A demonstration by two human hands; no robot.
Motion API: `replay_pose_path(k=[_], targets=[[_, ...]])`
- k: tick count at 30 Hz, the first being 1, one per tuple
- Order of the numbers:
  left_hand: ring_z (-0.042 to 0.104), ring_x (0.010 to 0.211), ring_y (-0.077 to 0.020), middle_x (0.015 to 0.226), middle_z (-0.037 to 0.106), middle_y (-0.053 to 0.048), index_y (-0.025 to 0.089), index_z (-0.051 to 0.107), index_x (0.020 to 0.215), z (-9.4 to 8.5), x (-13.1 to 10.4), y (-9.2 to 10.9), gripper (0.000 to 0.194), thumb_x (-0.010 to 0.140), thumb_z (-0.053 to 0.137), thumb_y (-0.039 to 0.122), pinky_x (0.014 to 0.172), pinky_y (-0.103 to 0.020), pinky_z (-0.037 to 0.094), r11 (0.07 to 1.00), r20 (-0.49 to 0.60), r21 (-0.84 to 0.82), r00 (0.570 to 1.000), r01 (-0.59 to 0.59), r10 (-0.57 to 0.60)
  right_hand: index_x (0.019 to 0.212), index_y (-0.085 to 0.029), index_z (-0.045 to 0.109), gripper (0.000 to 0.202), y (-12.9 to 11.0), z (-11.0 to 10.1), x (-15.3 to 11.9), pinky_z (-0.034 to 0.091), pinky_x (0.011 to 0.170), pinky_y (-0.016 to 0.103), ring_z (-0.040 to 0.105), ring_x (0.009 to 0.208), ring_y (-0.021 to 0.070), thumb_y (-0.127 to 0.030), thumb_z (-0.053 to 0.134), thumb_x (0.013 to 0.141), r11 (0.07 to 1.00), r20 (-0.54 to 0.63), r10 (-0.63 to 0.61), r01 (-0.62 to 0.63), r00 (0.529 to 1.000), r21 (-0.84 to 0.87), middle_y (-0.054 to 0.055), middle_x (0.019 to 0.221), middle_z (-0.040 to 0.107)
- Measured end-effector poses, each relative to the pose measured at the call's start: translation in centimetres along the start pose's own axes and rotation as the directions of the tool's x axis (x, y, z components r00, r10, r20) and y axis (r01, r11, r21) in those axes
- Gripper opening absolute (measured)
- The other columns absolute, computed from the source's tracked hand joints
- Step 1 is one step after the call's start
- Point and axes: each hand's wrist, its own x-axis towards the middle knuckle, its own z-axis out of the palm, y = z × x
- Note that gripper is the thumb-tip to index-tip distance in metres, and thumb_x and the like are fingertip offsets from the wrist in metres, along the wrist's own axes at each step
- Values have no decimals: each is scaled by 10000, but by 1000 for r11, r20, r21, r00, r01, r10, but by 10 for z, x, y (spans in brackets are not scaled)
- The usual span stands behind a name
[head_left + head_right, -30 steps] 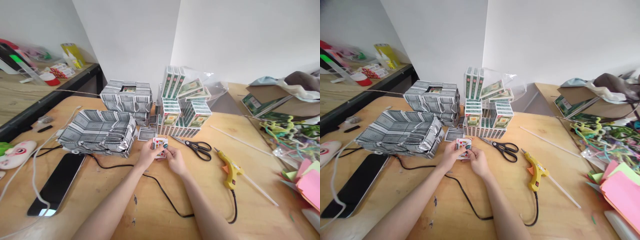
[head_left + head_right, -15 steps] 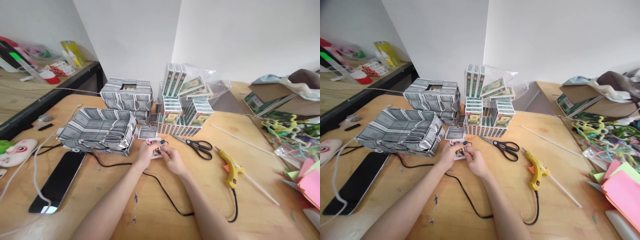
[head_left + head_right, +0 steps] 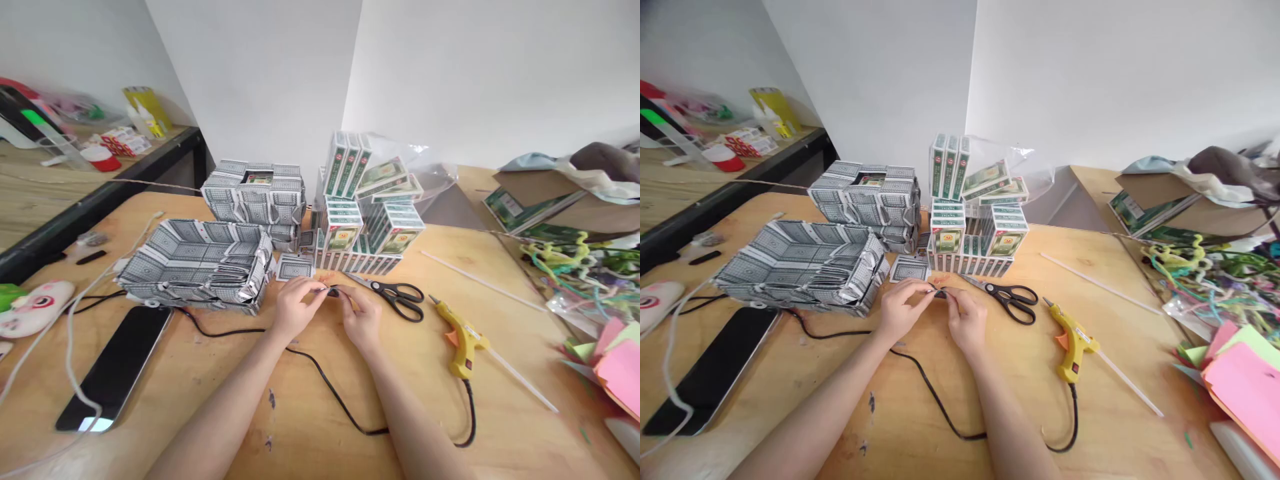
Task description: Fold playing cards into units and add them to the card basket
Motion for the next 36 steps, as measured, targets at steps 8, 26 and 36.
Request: replay_pose_path(k=[8,26,36], targets=[[632,797,-145,823,695,-21,207,649,826,0,-3,-7,123,744,568,165,768,-288,487,991,-51,103,995,-85,91,946,-200,654,240,3,2,0,514,675,276,654,713,178,-224,449,826,978,48,-138,144,989,-152,51,821,699],[639,757,-143,817,699,-22,193,666,834,1,-4,-6,182,712,541,144,735,-261,495,988,-69,157,998,9,1,938,-191,652,264,1,3,-1,503,603,240,635,595,147,-189,453,764,976,81,-84,98,993,-197,24,765,704],[638,731,-145,816,698,-28,188,674,845,1,-4,-7,198,700,546,148,715,-256,495,986,-67,118,992,119,-111,944,-216,649,247,1,0,3,513,685,278,655,731,173,-240,440,814,999,128,-4,10,992,-44,33,868,697]])
